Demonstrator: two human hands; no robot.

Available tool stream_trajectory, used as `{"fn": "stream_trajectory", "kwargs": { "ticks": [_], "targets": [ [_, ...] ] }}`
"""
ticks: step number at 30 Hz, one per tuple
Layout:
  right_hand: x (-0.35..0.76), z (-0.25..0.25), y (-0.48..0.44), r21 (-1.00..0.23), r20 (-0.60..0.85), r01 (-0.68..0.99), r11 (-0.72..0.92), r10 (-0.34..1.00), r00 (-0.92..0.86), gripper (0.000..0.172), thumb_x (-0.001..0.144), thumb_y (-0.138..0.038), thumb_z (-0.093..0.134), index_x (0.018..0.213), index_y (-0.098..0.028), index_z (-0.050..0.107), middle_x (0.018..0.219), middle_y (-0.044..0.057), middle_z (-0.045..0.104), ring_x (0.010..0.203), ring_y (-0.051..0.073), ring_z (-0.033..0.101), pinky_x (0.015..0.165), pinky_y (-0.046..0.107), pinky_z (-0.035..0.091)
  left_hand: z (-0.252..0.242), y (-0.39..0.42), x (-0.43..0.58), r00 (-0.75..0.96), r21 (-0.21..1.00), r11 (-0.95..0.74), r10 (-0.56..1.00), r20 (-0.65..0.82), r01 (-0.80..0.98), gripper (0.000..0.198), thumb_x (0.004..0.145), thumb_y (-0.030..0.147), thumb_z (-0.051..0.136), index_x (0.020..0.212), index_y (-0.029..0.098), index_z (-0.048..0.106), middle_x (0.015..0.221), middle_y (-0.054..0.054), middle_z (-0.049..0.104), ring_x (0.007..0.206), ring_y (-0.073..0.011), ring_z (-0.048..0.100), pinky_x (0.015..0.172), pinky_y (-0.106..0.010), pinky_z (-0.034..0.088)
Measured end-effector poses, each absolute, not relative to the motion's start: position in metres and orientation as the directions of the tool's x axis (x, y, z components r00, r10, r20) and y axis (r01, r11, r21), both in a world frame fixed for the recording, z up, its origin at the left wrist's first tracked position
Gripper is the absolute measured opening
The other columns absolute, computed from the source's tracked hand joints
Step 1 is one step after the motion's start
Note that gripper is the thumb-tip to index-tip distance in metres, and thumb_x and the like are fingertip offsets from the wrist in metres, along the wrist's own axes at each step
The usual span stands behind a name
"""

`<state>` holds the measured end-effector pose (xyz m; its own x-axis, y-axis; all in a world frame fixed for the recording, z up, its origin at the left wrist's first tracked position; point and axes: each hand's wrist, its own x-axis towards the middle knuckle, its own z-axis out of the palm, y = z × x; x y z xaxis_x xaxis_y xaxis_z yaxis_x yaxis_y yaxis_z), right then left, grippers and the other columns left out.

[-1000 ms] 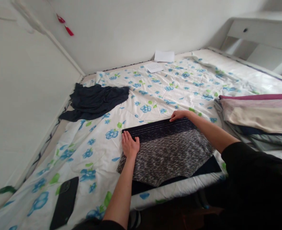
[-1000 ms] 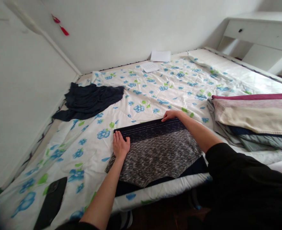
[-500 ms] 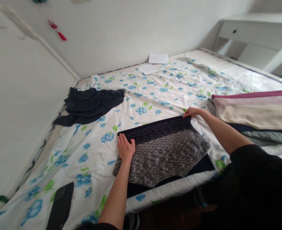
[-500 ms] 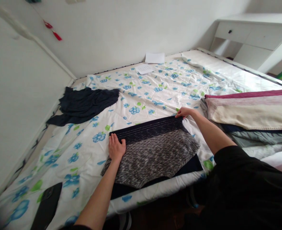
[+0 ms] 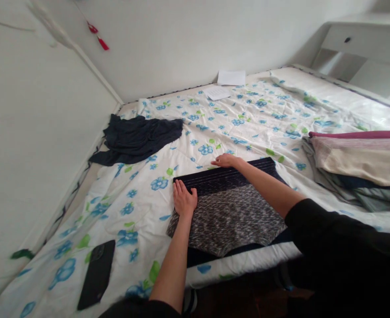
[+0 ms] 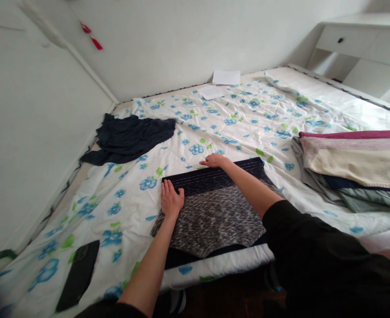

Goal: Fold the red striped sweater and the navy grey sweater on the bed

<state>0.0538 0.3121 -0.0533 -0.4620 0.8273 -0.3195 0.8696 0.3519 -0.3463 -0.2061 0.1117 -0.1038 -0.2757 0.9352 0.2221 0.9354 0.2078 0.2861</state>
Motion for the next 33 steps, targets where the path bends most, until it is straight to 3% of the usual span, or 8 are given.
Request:
{"fn": "stream_trajectory", "kwargs": {
  "ticks": [5,11,18,22,26,33],
  "targets": [
    [-0.082,-0.048,0.282,-0.408,-0.195,0.720,0.562,0.716,-0.670,0.052,0.122,-0.057,0.055,0.145,-0.019,0.083,0.143,0.017,0.083,0.131,0.031,0.079,0.104,0.033,0.057,-0.108,0.109,-0.206,-0.290,0.309,0.212,0.928,0.233,0.927,0.080,0.108,0.034,0.051,0.177,-0.006,0.043,0.187,-0.029,0.039,0.177,-0.0414,0.035,0.144,-0.057,0.033],
    [-0.155,-0.045,0.268,-0.449,-0.195,0.698,0.558,0.701,-0.686,0.039,0.116,-0.048,0.068,0.134,-0.019,0.088,0.136,0.013,0.086,0.122,0.026,0.081,0.095,0.026,0.057,-0.107,0.105,-0.204,-0.285,0.306,0.207,0.929,0.236,0.929,0.084,0.106,0.033,0.056,0.179,-0.005,0.041,0.187,-0.029,0.039,0.175,-0.0434,0.038,0.143,-0.057,0.036],
    [-0.166,-0.045,0.269,-0.498,-0.260,0.743,0.446,0.741,-0.619,0.036,0.110,-0.045,0.076,0.120,-0.014,0.091,0.121,0.015,0.089,0.103,0.026,0.083,0.089,0.028,0.060,-0.108,0.103,-0.201,-0.245,0.293,0.168,0.936,0.251,0.941,0.076,0.106,0.029,0.055,0.175,-0.001,0.050,0.183,-0.028,0.047,0.178,-0.0401,0.034,0.147,-0.059,0.027],
    [-0.173,-0.050,0.260,-0.482,-0.231,0.754,0.447,0.765,-0.601,0.032,0.112,-0.039,0.070,0.125,-0.016,0.089,0.127,0.015,0.087,0.111,0.027,0.083,0.092,0.028,0.060,-0.108,0.103,-0.201,-0.239,0.289,0.165,0.941,0.241,0.943,0.071,0.106,0.029,0.055,0.171,0.000,0.055,0.182,-0.028,0.049,0.177,-0.0405,0.035,0.147,-0.060,0.027],
    [-0.170,-0.057,0.257,-0.475,-0.174,0.755,0.452,0.793,-0.584,0.036,0.117,-0.041,0.063,0.130,-0.019,0.088,0.133,0.015,0.086,0.118,0.027,0.081,0.095,0.028,0.059,-0.108,0.105,-0.202,-0.283,0.304,0.210,0.934,0.217,0.929,0.079,0.106,0.032,0.057,0.175,-0.005,0.047,0.184,-0.032,0.043,0.176,-0.0407,0.037,0.146,-0.056,0.031],
    [-0.088,-0.060,0.294,-0.527,-0.287,0.666,0.527,0.628,-0.723,0.041,0.108,-0.056,0.078,0.115,-0.018,0.093,0.111,0.008,0.090,0.100,0.022,0.079,0.081,0.023,0.050,-0.107,0.109,-0.203,-0.313,0.314,0.239,0.926,0.210,0.919,0.083,0.107,0.034,0.053,0.178,-0.007,0.040,0.187,-0.031,0.038,0.177,-0.0405,0.035,0.145,-0.054,0.030]
  ]
}}
